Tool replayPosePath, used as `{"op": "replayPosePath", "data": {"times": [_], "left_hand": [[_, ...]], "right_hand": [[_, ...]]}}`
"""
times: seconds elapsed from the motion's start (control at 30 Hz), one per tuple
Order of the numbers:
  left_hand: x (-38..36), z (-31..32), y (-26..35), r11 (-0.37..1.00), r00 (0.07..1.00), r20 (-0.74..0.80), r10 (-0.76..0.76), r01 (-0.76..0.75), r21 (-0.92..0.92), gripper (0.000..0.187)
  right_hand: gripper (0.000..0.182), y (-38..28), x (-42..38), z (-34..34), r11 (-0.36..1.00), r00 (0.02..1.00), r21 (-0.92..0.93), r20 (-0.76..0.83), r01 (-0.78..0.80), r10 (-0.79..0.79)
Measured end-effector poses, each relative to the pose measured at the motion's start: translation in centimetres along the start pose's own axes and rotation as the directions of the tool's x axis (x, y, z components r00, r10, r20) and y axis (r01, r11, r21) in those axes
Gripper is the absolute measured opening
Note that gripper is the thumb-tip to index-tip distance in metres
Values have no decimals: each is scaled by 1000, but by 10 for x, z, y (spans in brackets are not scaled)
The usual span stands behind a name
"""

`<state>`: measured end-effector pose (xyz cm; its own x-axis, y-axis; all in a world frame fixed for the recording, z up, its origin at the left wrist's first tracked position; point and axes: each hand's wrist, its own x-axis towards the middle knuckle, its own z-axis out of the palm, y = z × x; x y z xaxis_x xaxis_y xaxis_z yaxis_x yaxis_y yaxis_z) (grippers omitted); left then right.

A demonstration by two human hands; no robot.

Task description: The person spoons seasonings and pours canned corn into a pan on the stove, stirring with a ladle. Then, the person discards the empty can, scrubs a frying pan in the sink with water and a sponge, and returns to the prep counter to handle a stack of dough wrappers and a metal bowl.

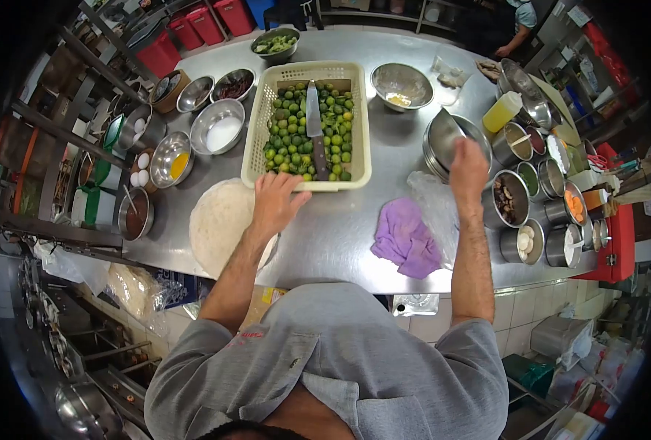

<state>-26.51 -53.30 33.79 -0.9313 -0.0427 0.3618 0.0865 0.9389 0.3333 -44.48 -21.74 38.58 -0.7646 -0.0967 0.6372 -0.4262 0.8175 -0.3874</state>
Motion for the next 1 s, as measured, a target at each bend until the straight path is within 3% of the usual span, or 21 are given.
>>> {"op": "replayPosePath", "data": {"times": [0.07, 0.1, 0.13, 0.17, 0.2, 0.23, 0.33, 0.4, 0.43, 0.47, 0.5, 0.53, 0.63, 0.7, 0.73, 0.8, 0.87, 0.93, 0.97, 1.0], "left_hand": [[-19, -14, -1, 999, 998, 54, -19, 21, -44, 33], [-27, -18, -5, 981, 998, 60, -32, 43, -189, 33], [-32, -23, -8, 942, 997, 60, -43, 61, -329, 32], [-28, -32, -9, 903, 987, 68, -149, 164, -398, 27], [-22, -33, -22, 937, 990, -15, -137, 125, -327, 25], [-13, -34, -35, 964, 988, -98, -116, 88, -251, 23], [16, -21, -61, 976, 986, -113, -120, 96, -194, 21], [33, -6, -67, 994, 982, -175, 64, -47, 100, 18], [42, -4, -68, 994, 982, -176, 68, -52, 95, 18], [50, -3, -67, 969, 1000, 1, 28, -27, 245, 15], [56, -1, -67, 919, 985, 169, -39, -31, 393, 14], [62, 1, -68, 920, 985, 170, -32, -38, 390, 14], [66, 8, -70, 869, 974, 202, -100, -13, 494, 9], [61, 9, -76, 864, 992, 118, 48, -101, 493, 9], [57, 9, -78, 865, 991, 125, 51, -106, 490, 9], [55, 6, -75, 870, 992, 72, 109, -130, 476, 8], [50, -4, -62, 901, 991, 100, 84, -119, 418, 10], [44, -22, -41, 996, 995, -76, 69, -73, -46, 19], [39, -34, -25, 995, 995, -68, 77, -81, -51, 19], [34, -46, -4, 858, 993, 63, -102, 120, -499, 23]], "right_hand": [[18, 2, 15, -13, 970, 985, 207, -90, -126, 147], [22, 4, 22, -24, 923, 971, 332, -72, -192, 227], [20, 1, 27, -36, 795, 930, 519, -1, -314, 368], [18, 2, 27, -48, 634, 910, 698, 57, -331, 412], [17, -3, 25, -64, 538, 931, 792, 103, -289, 349], [17, -13, 21, -81, 520, 934, 791, 173, -321, 313], [17, -52, -12, -115, 548, 916, 740, 374, -389, 145], [9, -76, -44, -116, 658, 847, 643, 531, -391, -16], [8, -93, -60, -111, 708, 815, 618, 570, -343, -103], [8, -99, -81, -98, 778, 805, 609, 534, -152, -260], [9, -104, -105, -79, 754, 822, 646, 362, 119, -440], [11, -112, -128, -64, 714, 796, 614, 219, 336, -564], [14, -119, -183, -45, 720, 730, 556, 269, 414, -628], [17, -122, -199, -40, 749, 703, 526, 346, 402, -621], [17, -120, -198, -43, 753, 706, 525, 351, 396, -615], [22, -121, -183, -49, 757, 681, 612, 455, 229, -574], [24, -117, -178, -48, 745, 714, 647, 442, 165, -542], [26, -122, -165, -52, 775, 790, 632, 473, 4, -390], [24, -125, -154, -49, 770, 847, 634, 372, 67, -380], [24, -133, -143, -48, 773, 849, 631, 374, 61, -373]]}}
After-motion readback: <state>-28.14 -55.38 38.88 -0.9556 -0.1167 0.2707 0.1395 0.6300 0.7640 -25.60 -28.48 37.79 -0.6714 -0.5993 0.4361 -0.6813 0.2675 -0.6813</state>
